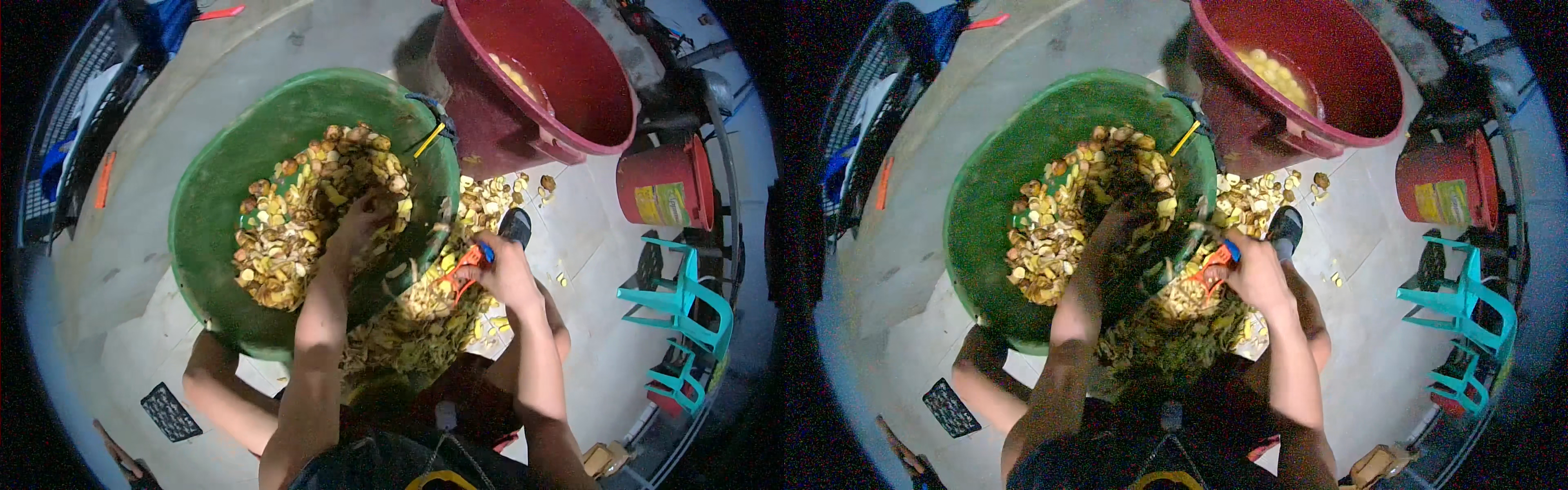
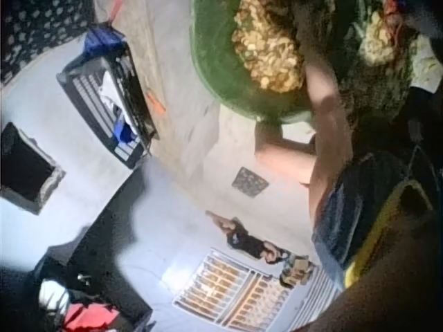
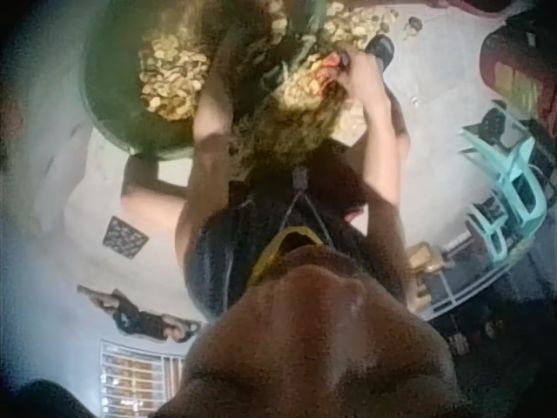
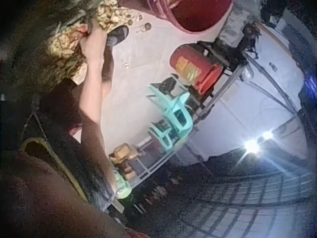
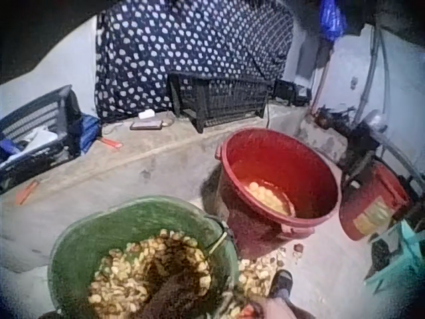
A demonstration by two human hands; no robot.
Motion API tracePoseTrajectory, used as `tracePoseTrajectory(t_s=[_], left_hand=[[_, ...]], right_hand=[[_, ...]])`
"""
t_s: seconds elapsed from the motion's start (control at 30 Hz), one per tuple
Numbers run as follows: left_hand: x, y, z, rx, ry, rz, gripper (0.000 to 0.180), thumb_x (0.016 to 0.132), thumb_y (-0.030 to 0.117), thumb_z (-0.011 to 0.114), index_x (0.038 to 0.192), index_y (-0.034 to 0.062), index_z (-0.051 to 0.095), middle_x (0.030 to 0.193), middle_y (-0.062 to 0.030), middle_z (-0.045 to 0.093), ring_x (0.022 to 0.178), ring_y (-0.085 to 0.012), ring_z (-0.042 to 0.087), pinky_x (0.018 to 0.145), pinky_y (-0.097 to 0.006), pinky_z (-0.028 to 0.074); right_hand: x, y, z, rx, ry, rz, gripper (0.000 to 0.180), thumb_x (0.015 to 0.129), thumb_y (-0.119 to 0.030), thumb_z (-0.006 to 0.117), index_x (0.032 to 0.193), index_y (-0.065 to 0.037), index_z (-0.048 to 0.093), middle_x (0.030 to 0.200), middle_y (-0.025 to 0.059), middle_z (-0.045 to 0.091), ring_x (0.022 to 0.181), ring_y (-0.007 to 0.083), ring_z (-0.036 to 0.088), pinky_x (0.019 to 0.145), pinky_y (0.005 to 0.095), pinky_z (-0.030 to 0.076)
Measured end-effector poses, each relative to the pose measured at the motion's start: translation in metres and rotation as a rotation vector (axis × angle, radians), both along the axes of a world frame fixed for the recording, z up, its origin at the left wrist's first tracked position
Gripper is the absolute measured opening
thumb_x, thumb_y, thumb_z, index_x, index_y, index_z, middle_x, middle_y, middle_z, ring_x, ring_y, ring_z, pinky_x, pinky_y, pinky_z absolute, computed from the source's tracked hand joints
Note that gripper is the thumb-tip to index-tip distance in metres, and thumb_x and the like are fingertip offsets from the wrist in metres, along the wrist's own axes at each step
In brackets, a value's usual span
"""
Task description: The person sits on the floor and uses a peeler to peel potatoes, placing the peeled potatoes into a bucket of water and keeping the skins in a large green basin.
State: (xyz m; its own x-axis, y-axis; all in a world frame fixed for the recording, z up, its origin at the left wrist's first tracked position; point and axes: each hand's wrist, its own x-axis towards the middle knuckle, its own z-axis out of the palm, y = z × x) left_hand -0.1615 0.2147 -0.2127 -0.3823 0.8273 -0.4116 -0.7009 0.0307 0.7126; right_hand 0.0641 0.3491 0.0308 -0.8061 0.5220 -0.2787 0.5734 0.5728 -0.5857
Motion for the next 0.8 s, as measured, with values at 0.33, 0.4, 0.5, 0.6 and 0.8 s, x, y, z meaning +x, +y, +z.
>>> tracePoseTrajectory(t_s=[0.33, 0.4, 0.5, 0.6, 0.8], left_hand=[[0.083, -0.109, 0.178, 0.416, 0.013, -0.089, 0.059, 0.084, 0.017, 0.070, 0.134, -0.0002, 0.044, 0.121, -0.0094, 0.058, 0.117, -0.0246, 0.056, 0.106, -0.039, 0.043], [0.097, -0.127, 0.195, 0.400, -0.113, -0.077, 0.049, 0.084, -0.004, 0.064, 0.130, -0.0027, 0.046, 0.115, -0.0100, 0.056, 0.112, -0.0229, 0.057, 0.099, -0.032, 0.050], [0.114, -0.155, 0.205, 0.274, 0.238, -0.207, 0.052, 0.077, -0.007, 0.070, 0.125, -0.0030, 0.050, 0.114, -0.0064, 0.054, 0.103, -0.0166, 0.055, 0.087, -0.028, 0.052], [0.135, -0.180, 0.219, 0.317, 0.257, -0.194, 0.055, 0.073, -0.009, 0.074, 0.123, -0.0023, 0.051, 0.116, -0.0073, 0.054, 0.106, -0.0164, 0.055, 0.086, -0.027, 0.053], [0.155, -0.201, 0.216, 0.454, 0.242, -0.155, 0.060, 0.069, -0.015, 0.074, 0.124, -0.0041, 0.050, 0.118, -0.0105, 0.057, 0.108, -0.0180, 0.058, 0.092, -0.032, 0.054]], right_hand=[[0.011, -0.059, -0.032, -0.498, 0.585, -0.208, 0.046, 0.066, -0.016, 0.089, 0.093, -0.005, 0.053, 0.075, -0.0032, 0.057, 0.067, 0.0078, 0.052, 0.062, 0.0248, 0.045], [0.021, -0.078, -0.026, -0.485, 0.656, -0.202, 0.047, 0.066, -0.017, 0.089, 0.096, -0.005, 0.055, 0.077, -0.0028, 0.058, 0.069, 0.0085, 0.053, 0.063, 0.0254, 0.046], [0.036, -0.099, -0.011, -0.469, 0.623, -0.166, 0.051, 0.065, -0.021, 0.090, 0.100, -0.004, 0.057, 0.083, -0.0008, 0.060, 0.076, 0.0100, 0.055, 0.069, 0.0262, 0.046], [0.048, -0.122, 0.004, -0.336, 0.599, -0.092, 0.054, 0.064, -0.021, 0.091, 0.102, -0.004, 0.058, 0.084, -0.0010, 0.060, 0.075, 0.0098, 0.055, 0.069, 0.0256, 0.046], [0.059, -0.156, 0.029, -0.342, 0.592, -0.039, 0.057, 0.059, -0.019, 0.093, 0.102, -0.004, 0.059, 0.083, -0.0034, 0.059, 0.075, 0.0074, 0.054, 0.068, 0.0246, 0.046]])
